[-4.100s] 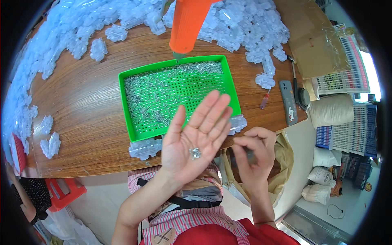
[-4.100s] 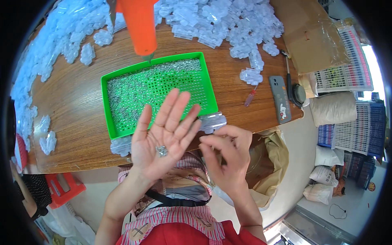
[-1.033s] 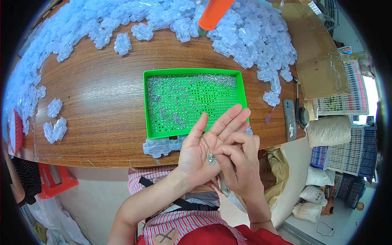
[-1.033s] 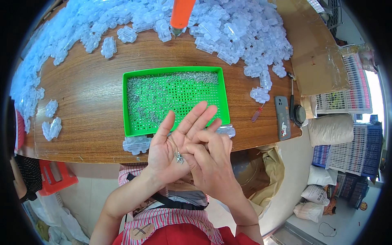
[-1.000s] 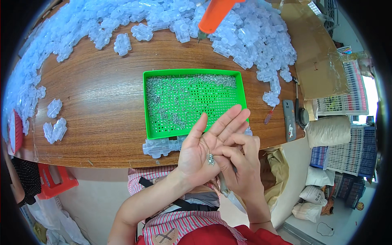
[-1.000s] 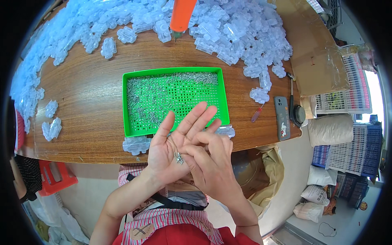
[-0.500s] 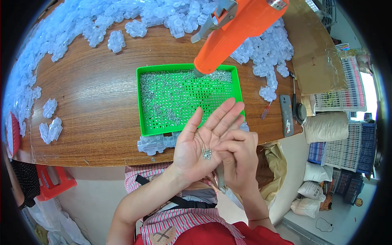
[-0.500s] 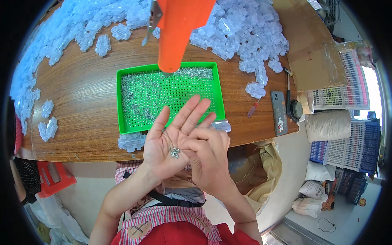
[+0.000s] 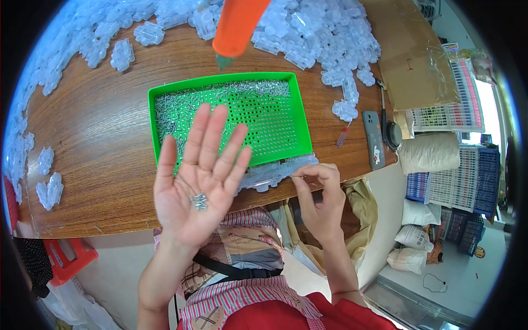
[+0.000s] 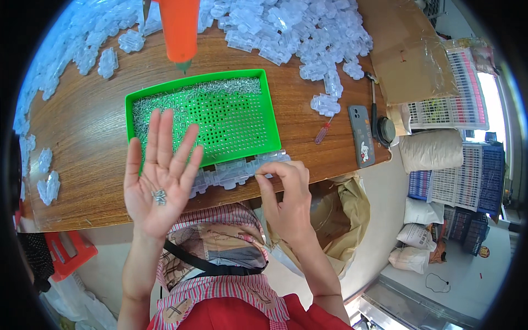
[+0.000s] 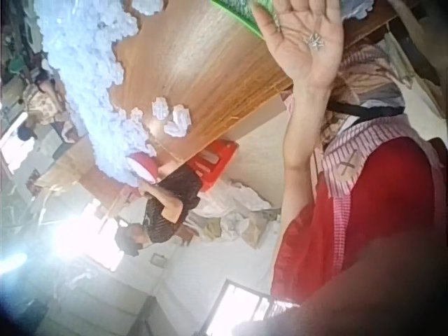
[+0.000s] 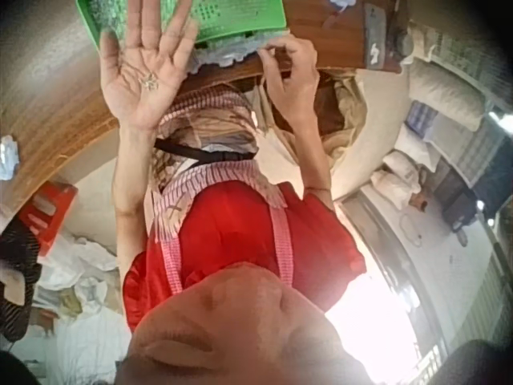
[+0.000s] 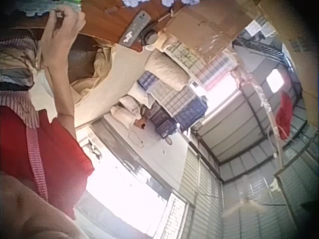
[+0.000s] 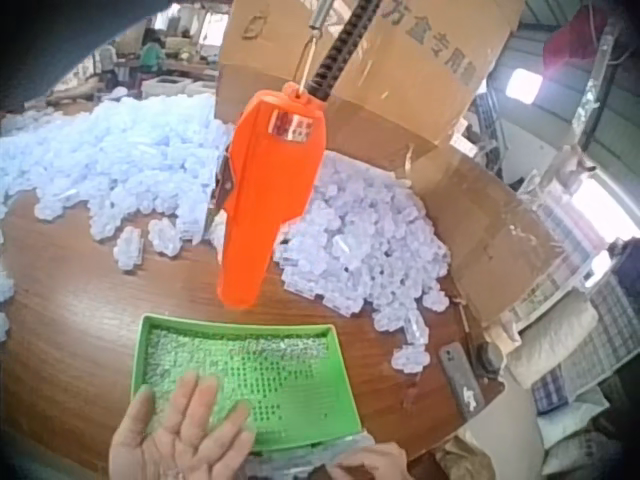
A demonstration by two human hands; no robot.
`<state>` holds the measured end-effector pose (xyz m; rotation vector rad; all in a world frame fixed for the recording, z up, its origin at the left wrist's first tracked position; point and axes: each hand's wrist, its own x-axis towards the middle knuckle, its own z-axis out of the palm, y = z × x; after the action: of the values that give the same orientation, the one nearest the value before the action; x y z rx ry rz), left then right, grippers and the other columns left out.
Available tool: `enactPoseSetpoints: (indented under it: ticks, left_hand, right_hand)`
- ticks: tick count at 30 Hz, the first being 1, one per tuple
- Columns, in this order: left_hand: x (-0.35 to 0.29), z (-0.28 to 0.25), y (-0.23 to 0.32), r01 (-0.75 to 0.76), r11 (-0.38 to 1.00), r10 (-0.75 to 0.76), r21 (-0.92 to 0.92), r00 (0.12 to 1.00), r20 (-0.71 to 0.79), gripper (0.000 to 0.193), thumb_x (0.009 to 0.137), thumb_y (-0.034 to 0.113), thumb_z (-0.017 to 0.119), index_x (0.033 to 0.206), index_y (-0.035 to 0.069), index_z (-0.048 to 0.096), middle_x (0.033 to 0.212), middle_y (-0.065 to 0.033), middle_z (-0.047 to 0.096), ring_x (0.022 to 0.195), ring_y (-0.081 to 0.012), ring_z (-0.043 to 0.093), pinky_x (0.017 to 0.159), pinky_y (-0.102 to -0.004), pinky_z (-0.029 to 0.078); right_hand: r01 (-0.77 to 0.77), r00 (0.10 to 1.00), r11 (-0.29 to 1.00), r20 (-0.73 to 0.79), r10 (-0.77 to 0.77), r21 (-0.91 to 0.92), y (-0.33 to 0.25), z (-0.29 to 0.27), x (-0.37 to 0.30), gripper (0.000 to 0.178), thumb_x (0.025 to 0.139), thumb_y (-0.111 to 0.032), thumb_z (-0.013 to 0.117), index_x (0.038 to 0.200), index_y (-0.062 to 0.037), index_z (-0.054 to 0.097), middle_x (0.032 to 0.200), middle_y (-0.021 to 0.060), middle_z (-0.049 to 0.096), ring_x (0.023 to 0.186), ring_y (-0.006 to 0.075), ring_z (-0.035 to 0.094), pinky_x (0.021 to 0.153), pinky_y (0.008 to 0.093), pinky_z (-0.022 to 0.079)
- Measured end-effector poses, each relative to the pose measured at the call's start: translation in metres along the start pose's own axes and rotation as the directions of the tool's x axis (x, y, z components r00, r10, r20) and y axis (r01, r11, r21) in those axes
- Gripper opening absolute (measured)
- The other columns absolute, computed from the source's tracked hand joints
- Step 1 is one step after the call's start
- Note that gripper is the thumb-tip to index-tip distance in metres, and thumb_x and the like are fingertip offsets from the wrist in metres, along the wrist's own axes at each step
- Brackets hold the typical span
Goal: The person picks up screws from a tray by hand, places them into a plastic component, and then uses a power screwdriver to drive the screws into the component.
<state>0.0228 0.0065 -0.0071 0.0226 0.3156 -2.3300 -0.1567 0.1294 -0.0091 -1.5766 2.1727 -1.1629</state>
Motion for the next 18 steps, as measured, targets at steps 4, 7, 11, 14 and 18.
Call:
enactPoseSetpoints:
  ticks: [4, 7, 11, 14, 18]
  left_hand:
    - [-0.001, -0.003, 0.005, -0.023, 0.999, 0.022, 0.024, 1.000, 0.020, 0.053, 0.103, 0.039, 0.020, 0.151, 0.017, 0.020, 0.157, 0.0022, 0.019, 0.147, -0.0259, 0.001, 0.120, -0.0435, -0.003]
    - [-0.001, -0.005, 0.003, 0.008, 1.000, -0.008, 0.013, 0.999, 0.031, 0.053, 0.103, 0.040, 0.021, 0.151, 0.017, 0.021, 0.157, 0.0021, 0.020, 0.147, -0.0255, 0.001, 0.120, -0.0430, -0.003]
    - [-0.001, -0.006, -0.001, 0.022, 1.000, -0.022, 0.009, 0.999, 0.044, 0.053, 0.103, 0.040, 0.021, 0.151, 0.017, 0.022, 0.157, 0.0012, 0.022, 0.147, -0.0255, 0.002, 0.120, -0.0429, -0.003]
    - [0.000, -0.005, -0.004, 0.013, 0.999, -0.013, -0.038, 1.000, 0.000, 0.055, 0.103, 0.042, 0.021, 0.151, 0.014, 0.023, 0.156, -0.0024, 0.022, 0.147, -0.0270, 0.007, 0.120, -0.0429, 0.002]
    - [-0.001, -0.003, -0.004, 0.026, 0.999, -0.026, -0.044, 1.000, 0.009, 0.058, 0.103, 0.044, 0.022, 0.150, 0.012, 0.024, 0.156, -0.0064, 0.023, 0.146, -0.0285, 0.013, 0.120, -0.0426, 0.006]
  right_hand:
    - [0.137, 0.991, 0.972, 0.034, -0.133, -0.189, 0.011, 0.004, 0.001, 0.025, 0.079, 0.000, 0.069, 0.099, -0.0087, 0.058, 0.092, 0.0019, 0.063, 0.087, 0.0212, 0.055, 0.077, 0.0335, 0.040]
    - [0.219, 0.975, 0.934, 0.039, -0.217, -0.282, 0.015, 0.006, 0.003, 0.026, 0.078, -0.001, 0.071, 0.099, -0.0100, 0.059, 0.090, 0.0007, 0.063, 0.085, 0.0198, 0.055, 0.078, 0.0335, 0.038]
    - [0.273, 0.958, 0.904, 0.005, -0.288, -0.329, 0.021, 0.011, 0.002, 0.027, 0.076, -0.007, 0.075, 0.098, -0.0138, 0.062, 0.083, -0.0022, 0.060, 0.083, 0.0182, 0.055, 0.080, 0.0358, 0.033]
    - [0.296, 0.948, 0.886, -0.004, -0.319, -0.358, 0.023, 0.010, 0.001, 0.028, 0.074, -0.008, 0.077, 0.098, -0.0147, 0.064, 0.081, -0.0034, 0.060, 0.081, 0.0161, 0.055, 0.080, 0.0354, 0.033]
    - [0.330, 0.935, 0.863, 0.006, -0.355, -0.382, 0.018, 0.009, 0.003, 0.029, 0.074, -0.009, 0.077, 0.100, -0.0144, 0.066, 0.080, -0.0039, 0.060, 0.079, 0.0146, 0.055, 0.079, 0.0341, 0.033]
